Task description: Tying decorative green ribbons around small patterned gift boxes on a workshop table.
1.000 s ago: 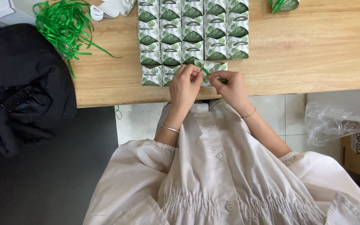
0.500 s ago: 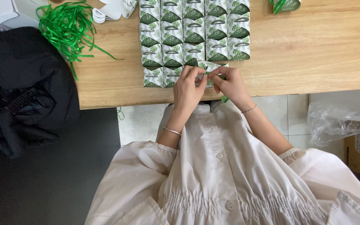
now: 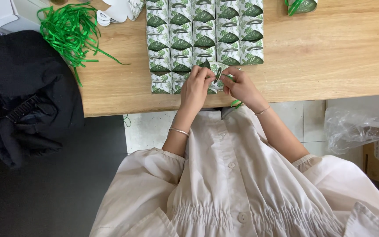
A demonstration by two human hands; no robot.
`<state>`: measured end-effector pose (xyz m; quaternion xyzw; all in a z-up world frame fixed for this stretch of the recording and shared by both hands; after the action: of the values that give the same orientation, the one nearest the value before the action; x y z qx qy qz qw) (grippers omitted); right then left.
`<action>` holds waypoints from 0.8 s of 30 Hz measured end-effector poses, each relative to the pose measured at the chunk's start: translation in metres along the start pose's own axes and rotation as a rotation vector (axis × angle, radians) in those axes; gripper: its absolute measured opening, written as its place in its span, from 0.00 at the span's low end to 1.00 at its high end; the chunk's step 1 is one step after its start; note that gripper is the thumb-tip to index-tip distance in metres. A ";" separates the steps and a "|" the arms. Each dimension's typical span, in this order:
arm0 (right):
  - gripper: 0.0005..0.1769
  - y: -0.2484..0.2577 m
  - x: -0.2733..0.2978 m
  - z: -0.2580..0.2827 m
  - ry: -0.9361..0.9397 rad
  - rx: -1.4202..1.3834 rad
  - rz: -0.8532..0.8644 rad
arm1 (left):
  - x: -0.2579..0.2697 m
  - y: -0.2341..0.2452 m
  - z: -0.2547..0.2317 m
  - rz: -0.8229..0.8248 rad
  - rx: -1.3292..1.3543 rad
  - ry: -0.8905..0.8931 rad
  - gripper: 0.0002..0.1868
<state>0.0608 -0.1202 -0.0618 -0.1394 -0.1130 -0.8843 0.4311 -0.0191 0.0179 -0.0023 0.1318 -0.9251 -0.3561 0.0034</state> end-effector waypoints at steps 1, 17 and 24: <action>0.05 0.002 -0.002 0.001 0.000 0.000 -0.001 | -0.004 0.003 -0.002 0.001 0.000 -0.001 0.05; 0.09 0.041 -0.054 0.050 0.202 0.001 -0.063 | -0.063 0.028 0.022 -0.099 0.348 0.000 0.02; 0.11 0.055 -0.063 0.042 0.065 0.275 -0.055 | -0.057 0.044 0.032 -0.254 0.395 0.114 0.06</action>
<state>0.1481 -0.0943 -0.0402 -0.0472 -0.2230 -0.8760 0.4251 0.0218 0.0844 0.0075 0.2651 -0.9511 -0.1580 -0.0148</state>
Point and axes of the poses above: each hand's wrist, its own x-axis away from the middle knuckle, its own y-axis out of the back of the hand, z = x × y, the point moved 8 cm from there along -x, towards the middle knuckle, and after that the axes turned 6 degrees about z, right-handed, at the moved point
